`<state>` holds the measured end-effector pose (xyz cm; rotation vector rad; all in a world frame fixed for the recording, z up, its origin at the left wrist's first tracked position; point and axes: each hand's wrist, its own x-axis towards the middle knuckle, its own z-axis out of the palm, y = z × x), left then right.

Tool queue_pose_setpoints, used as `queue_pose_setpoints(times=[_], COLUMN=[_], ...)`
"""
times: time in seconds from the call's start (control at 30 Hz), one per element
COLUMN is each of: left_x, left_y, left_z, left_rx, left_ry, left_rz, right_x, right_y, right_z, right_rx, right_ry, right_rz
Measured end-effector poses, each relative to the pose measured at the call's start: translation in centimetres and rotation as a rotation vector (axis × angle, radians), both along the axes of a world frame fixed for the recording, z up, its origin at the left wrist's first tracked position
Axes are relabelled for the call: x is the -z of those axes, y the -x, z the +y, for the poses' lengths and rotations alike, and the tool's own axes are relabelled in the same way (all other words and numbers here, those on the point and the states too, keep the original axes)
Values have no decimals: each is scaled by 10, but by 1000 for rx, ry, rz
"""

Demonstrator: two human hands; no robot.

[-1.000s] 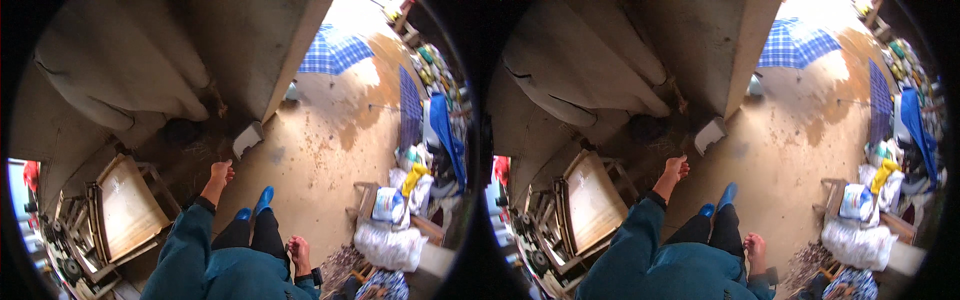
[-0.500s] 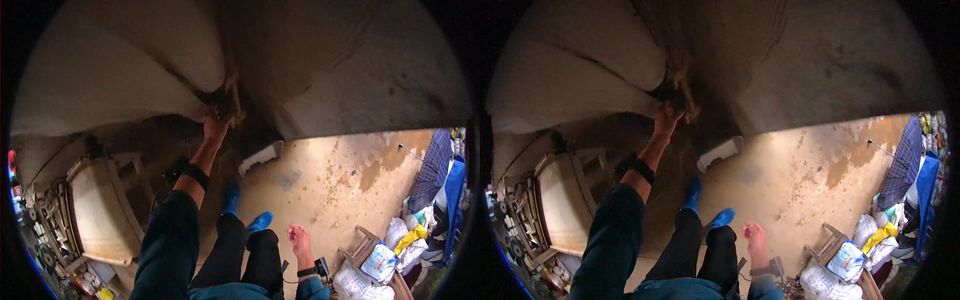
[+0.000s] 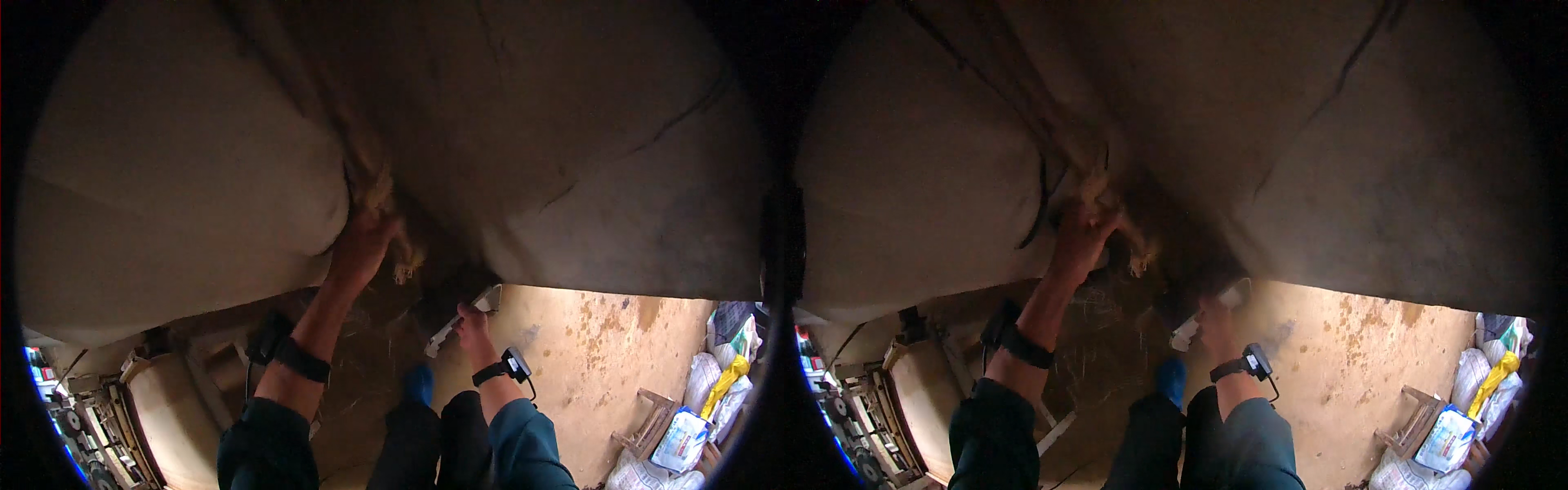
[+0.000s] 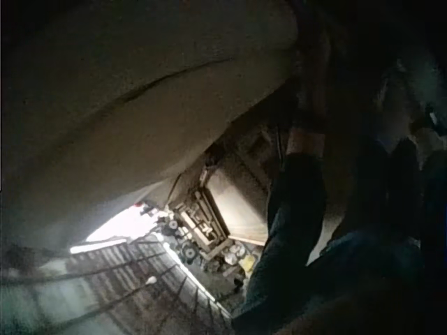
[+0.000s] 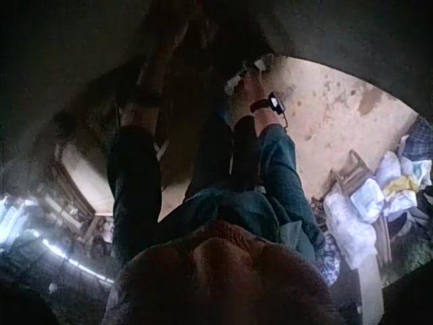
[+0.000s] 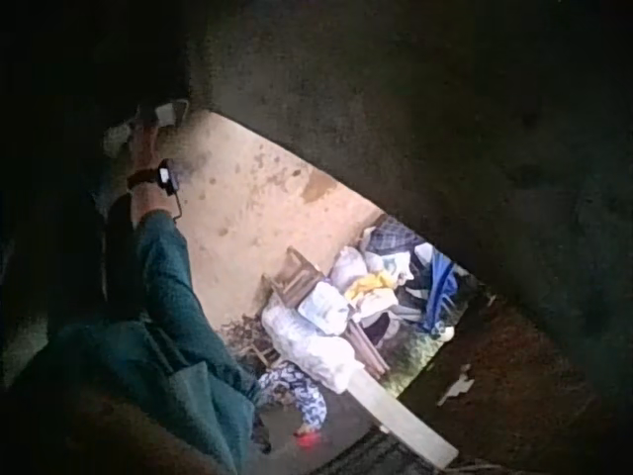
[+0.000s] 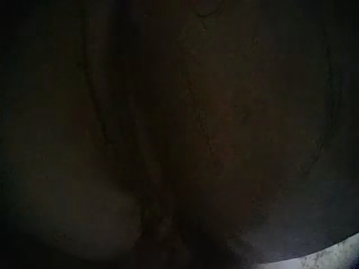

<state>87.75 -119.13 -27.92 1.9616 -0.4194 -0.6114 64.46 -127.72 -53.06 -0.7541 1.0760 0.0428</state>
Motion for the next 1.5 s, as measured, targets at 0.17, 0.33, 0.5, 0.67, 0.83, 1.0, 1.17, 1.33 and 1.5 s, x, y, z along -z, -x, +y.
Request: queue_pose_setpoints(times=[0.17,0.33,0.5,0.67,0.83,1.0,1.17,1.33,1.5], left_x=[-21,1,22,-54,45,-62,-149,-200,-237], left_y=[3,28,49,117,118,190,249,314,382], left_z=[4,3,25,-14,63,28,-19,-98,-180], left_rx=[-7,72,62,14,-389,360,567,712,1173], left_ry=[-58,-100,-145,-153,623,-86,71,-83,-114], left_rz=[-103,-390,-231,274,1045,180,252,256,-122], right_x=[-43,-78,-169,-215,-270,-297,-311,-329,-332], right_y=[-2,84,132,216,268,343,398,462,520], right_z=[11,8,18,-2,9,13,15,19,17], right_rx=[174,321,439,687,922,1187,1335,1462,1695], right_ry=[49,-53,-117,-82,-149,-158,-209,-292,-350], right_rz=[162,204,156,226,83,12,34,8,69])
